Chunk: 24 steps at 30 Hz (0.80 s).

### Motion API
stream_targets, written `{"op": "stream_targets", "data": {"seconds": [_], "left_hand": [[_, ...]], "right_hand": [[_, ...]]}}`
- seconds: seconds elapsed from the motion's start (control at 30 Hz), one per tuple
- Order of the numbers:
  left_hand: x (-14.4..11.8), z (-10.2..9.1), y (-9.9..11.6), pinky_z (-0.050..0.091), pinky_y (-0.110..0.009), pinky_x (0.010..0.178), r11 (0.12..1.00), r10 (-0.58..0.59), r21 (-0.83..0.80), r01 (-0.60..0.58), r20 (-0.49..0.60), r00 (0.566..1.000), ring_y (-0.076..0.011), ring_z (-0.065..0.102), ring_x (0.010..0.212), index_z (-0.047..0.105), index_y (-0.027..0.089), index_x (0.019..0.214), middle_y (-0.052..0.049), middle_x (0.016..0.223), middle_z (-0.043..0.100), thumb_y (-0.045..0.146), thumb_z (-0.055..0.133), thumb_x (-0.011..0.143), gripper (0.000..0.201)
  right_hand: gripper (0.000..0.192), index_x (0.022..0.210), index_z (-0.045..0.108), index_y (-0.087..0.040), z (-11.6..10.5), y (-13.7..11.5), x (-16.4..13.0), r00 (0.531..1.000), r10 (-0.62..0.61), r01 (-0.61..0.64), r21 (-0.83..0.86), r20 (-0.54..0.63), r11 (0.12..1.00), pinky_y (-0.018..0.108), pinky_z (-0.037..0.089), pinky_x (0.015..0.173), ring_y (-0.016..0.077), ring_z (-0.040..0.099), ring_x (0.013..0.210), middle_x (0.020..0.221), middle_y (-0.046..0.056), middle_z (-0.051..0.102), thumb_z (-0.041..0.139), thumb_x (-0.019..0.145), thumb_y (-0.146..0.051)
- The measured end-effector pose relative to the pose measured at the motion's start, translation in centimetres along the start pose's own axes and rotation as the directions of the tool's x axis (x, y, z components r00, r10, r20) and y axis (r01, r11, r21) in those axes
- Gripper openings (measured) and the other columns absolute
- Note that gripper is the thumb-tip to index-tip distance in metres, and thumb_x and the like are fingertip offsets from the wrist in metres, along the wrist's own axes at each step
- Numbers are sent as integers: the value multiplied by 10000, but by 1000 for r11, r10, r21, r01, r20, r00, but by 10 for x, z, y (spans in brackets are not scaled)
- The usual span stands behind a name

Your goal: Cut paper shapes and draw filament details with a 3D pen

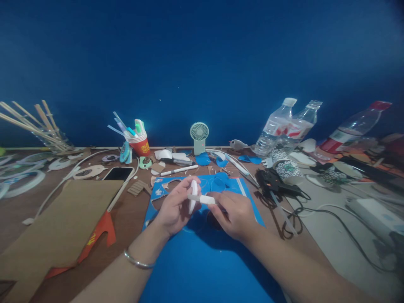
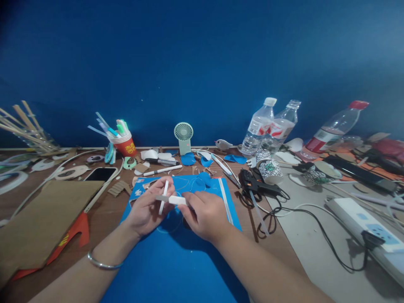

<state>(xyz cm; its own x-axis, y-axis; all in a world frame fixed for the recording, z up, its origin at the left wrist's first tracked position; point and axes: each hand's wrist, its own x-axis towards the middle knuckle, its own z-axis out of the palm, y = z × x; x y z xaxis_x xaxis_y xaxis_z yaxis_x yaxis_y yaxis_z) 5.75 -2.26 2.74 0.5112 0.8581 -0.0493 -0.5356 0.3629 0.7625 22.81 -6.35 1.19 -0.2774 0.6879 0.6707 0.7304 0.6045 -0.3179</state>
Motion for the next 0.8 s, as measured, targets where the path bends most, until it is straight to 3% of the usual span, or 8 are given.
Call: {"op": "stream_targets", "data": {"seconds": [0.8], "left_hand": [[-1, 2, 1, 402, -158, 492, 1000, -24, -11, 24, -17, 1000, -55, 456, 510, 544, 157, 901, 17, 668, 479, 112, 553, 743, 165]], "right_hand": [[251, 968, 629, -122, 0, -1, 0, 999, -18, 15, -79, -34, 997, 281, 360, 531, 156, 534, 577, 662, 46, 619, 470, 878, -294]]}}
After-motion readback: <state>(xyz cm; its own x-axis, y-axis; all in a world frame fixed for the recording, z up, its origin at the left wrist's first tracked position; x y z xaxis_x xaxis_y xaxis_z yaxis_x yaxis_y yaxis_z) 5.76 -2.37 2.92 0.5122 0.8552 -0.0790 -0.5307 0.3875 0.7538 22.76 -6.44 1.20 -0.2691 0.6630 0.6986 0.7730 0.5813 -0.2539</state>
